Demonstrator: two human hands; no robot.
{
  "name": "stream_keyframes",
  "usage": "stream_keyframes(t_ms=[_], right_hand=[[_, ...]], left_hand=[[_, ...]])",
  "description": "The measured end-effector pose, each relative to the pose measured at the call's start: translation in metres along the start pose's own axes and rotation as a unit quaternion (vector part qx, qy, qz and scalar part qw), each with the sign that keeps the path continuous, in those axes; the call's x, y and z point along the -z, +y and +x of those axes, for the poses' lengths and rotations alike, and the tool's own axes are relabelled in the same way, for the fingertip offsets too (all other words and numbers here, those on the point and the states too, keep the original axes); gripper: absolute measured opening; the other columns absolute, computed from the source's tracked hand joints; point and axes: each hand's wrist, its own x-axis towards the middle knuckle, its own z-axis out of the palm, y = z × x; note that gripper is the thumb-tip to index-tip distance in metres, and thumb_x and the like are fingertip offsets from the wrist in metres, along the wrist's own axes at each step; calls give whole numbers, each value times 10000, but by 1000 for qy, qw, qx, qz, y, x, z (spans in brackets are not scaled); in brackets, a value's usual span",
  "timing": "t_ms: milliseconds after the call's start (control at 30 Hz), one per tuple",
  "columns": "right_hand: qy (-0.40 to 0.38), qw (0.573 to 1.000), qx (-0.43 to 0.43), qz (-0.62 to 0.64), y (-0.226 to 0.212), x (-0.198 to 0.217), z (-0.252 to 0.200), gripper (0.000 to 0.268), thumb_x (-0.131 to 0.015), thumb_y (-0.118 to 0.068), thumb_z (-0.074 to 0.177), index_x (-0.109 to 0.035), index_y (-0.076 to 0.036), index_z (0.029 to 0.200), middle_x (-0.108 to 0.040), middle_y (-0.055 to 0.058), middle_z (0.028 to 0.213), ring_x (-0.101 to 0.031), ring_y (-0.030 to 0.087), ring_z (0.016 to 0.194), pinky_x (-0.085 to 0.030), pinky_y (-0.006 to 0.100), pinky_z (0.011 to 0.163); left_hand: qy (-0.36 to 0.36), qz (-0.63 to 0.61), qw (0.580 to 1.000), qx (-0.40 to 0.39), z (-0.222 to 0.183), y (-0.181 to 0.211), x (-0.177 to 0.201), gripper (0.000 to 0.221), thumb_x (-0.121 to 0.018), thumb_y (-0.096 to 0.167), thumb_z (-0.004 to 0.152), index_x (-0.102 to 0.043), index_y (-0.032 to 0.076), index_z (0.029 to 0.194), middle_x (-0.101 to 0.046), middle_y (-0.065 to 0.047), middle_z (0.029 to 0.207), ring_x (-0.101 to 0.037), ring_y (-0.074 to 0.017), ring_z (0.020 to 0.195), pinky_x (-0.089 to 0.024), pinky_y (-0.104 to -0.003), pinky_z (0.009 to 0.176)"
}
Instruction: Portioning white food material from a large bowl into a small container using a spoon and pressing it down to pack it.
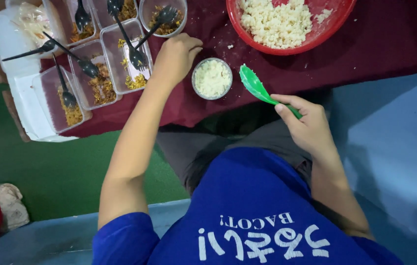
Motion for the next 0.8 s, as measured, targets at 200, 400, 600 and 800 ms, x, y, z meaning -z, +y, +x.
stream_keyframes(t_ms=[200, 400, 600, 800], right_hand=[[31, 999, -25, -8, 3, 6, -8, 278, -640, -185, 1020, -746, -121, 1269, -747, -25, 1072, -606, 56, 913, -453, 223, 845], [33, 999, -33, -20, 13, 5, -7, 275, -643, -194, 1018, -752, -133, 1264, -764, -36, 1064, -613, 38, 889, -449, 214, 831], [23, 1000, -16, -11, -7, 3, -6, 284, -635, -176, 1020, -733, -104, 1276, -765, 9, 1148, -654, 72, 987, -477, 228, 899], [19, 1000, -17, -11, 1, 2, -6, 284, -638, -177, 1016, -731, -104, 1274, -764, 18, 1196, -672, 84, 1059, -474, 232, 931]], left_hand=[[-67, 80, 994, 16, 17, -18, -21, 103, -707, 67, 967, -797, 18, 962, -620, -124, 809, -651, -380, 692, -517, -483, 555], [-39, 35, 998, -35, 28, -20, -26, 114, -719, 40, 962, -802, -12, 1019, -728, -158, 938, -694, -338, 785, -581, -434, 664], [-99, 11, 994, -45, 41, -19, -29, 142, -673, 22, 943, -813, 48, 944, -697, -117, 941, -662, -326, 807, -542, -435, 671], [-33, 35, 997, -56, 53, -38, -49, 111, -685, -16, 884, -787, 18, 914, -648, -130, 860, -644, -335, 760, -516, -437, 626]])
